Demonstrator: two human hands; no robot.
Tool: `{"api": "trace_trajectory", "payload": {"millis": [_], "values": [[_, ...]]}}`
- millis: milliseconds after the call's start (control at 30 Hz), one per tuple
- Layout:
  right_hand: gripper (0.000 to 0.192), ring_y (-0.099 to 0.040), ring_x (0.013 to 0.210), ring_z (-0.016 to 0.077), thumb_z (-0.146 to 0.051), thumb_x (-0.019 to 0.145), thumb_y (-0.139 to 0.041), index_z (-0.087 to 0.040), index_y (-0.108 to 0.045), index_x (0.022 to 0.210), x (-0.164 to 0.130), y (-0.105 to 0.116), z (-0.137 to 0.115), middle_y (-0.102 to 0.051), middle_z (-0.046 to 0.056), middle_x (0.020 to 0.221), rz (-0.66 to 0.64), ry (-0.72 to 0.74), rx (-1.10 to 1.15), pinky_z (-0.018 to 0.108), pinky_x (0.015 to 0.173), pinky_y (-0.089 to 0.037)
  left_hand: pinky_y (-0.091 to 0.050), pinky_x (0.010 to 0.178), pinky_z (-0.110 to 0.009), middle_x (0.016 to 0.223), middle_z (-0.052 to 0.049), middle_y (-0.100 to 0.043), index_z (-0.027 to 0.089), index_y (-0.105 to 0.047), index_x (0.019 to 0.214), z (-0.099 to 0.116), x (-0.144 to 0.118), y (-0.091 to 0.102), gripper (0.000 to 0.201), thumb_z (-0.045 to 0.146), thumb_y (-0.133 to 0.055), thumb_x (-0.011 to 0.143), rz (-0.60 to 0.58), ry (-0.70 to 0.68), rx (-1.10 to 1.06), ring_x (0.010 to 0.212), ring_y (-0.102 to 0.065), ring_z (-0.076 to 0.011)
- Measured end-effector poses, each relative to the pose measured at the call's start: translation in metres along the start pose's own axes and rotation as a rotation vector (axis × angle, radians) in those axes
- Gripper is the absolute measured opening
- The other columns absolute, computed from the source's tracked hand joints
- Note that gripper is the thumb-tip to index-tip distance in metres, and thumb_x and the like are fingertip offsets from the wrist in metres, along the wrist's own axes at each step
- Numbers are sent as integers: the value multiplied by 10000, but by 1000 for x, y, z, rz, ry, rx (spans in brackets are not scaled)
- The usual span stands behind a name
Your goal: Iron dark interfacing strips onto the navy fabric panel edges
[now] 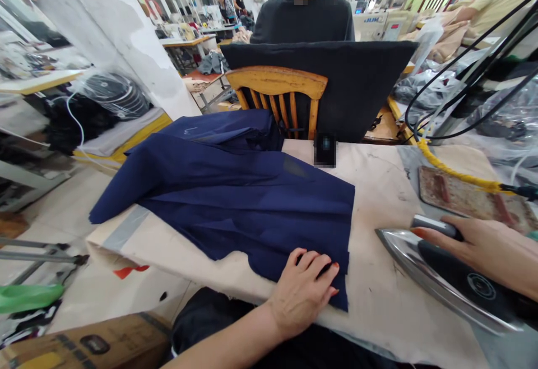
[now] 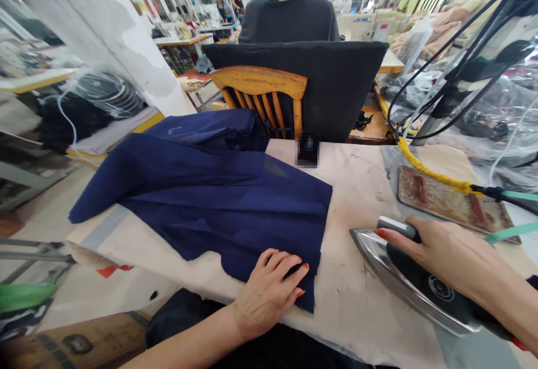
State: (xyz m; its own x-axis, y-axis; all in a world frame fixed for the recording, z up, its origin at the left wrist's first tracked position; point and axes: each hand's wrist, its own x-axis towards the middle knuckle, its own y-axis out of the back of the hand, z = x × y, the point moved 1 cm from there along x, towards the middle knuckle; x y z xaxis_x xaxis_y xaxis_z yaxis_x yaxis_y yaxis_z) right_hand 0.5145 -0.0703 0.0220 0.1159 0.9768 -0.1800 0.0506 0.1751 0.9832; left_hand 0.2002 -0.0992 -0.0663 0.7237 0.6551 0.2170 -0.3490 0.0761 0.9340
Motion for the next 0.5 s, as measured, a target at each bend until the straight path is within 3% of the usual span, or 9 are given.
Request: {"api": "trace_trajectory", "payload": {"millis": [133, 333, 433, 500], "values": [[521, -624, 615, 274, -770, 748, -372, -284, -556, 776, -21, -6, -19, -627, 40, 606, -78, 27, 6, 345, 521, -369, -303, 961, -412, 1153, -42, -541, 223, -470, 1284, 0, -2, -1, 369, 366, -495, 944, -2, 25, -6, 1015, -479, -210], [377, -630, 575, 245, -633, 796, -457, -258, -469, 758, -41, 0, -76, -611, 12, 573, -120, 239, 20, 324, 503, -340, -359, 914, -389, 1107, -65, -566, 175, -434, 1307, 3, -4, 0, 389, 317, -486, 949, -5, 46, -31, 989, -494, -213], [365, -626, 528, 257, -625, 793, -476, -262, -509, 776, -39, -18, -91, -611, 4, 552, -52, 362, 27, 326, 478, -333, -382, 895, -320, 1150, -53, -561, 186, -400, 1332, -18, -9, 21, 377, 202, -446, 958, -35, 31, -65, 1022, -492, -180], [383, -596, 457, 260, -660, 751, -504, -281, -547, 787, -35, -38, -90, -585, -2, 498, 75, 367, 59, 329, 446, -316, -373, 916, -317, 1202, -40, -545, 216, -412, 1325, -50, -19, 46, 415, 215, -520, 924, -49, 63, -45, 1080, -472, -185]]}}
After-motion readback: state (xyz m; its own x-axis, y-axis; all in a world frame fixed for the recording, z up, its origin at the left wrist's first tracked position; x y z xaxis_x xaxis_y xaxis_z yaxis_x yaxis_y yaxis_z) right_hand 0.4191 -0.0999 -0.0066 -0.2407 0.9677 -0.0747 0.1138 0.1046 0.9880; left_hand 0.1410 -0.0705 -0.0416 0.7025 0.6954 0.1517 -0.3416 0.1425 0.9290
